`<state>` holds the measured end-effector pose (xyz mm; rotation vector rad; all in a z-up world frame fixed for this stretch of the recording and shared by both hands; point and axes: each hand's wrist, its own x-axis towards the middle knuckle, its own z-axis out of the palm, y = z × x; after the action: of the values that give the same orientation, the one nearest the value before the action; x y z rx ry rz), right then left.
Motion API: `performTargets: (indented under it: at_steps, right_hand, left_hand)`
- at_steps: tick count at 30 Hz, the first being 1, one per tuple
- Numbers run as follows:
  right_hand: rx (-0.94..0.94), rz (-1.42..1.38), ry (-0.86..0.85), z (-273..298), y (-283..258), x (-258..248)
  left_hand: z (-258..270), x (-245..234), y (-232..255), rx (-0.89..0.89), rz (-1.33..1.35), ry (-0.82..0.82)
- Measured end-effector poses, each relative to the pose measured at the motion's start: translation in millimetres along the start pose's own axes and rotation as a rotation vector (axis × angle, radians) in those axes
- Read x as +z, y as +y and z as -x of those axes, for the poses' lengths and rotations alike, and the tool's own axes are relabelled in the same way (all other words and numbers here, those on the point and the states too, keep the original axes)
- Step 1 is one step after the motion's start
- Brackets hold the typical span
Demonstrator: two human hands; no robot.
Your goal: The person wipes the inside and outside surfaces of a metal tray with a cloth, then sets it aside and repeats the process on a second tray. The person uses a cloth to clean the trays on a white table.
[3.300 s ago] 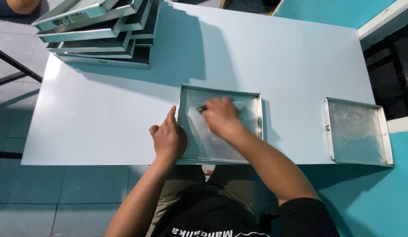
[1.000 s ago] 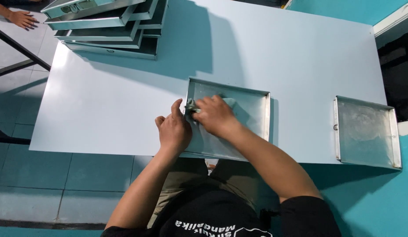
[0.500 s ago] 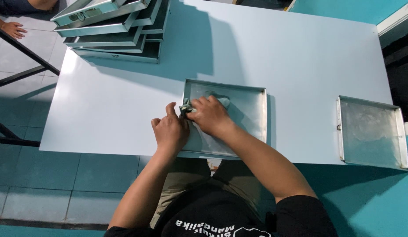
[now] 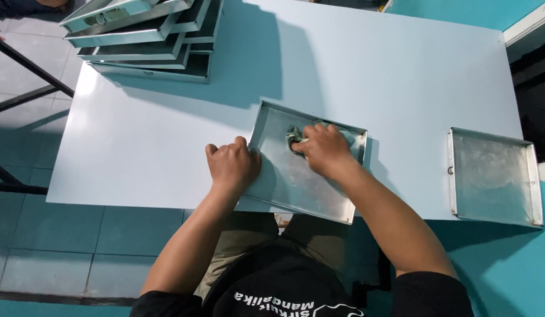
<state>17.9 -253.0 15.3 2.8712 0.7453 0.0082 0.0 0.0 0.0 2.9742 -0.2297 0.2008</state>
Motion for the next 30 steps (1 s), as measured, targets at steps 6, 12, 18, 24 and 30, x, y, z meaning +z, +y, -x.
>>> performTargets:
  at_steps: [6,12,18,24,30]
  right_hand:
    - [0.012,-0.006,-0.008,0,0,4]
    - [-0.003,0.007,-0.05,0,1,6]
    - [0.005,0.004,-0.058,1,1,9]
    - [0.022,-0.035,-0.072,2,-1,-2]
    - [-0.012,-0.104,0.041,-23,-29,-4]
  left_hand:
    - [-15,1,6,-0.07,-0.023,0.005]
    - [-17,-1,13,-0.133,-0.035,-0.005]
    - [-13,-1,11,-0.13,-0.017,-0.024]
    - [-8,-3,10,-0.075,0.002,-0.068]
    - [-11,27,5,-0.03,0.035,0.014]
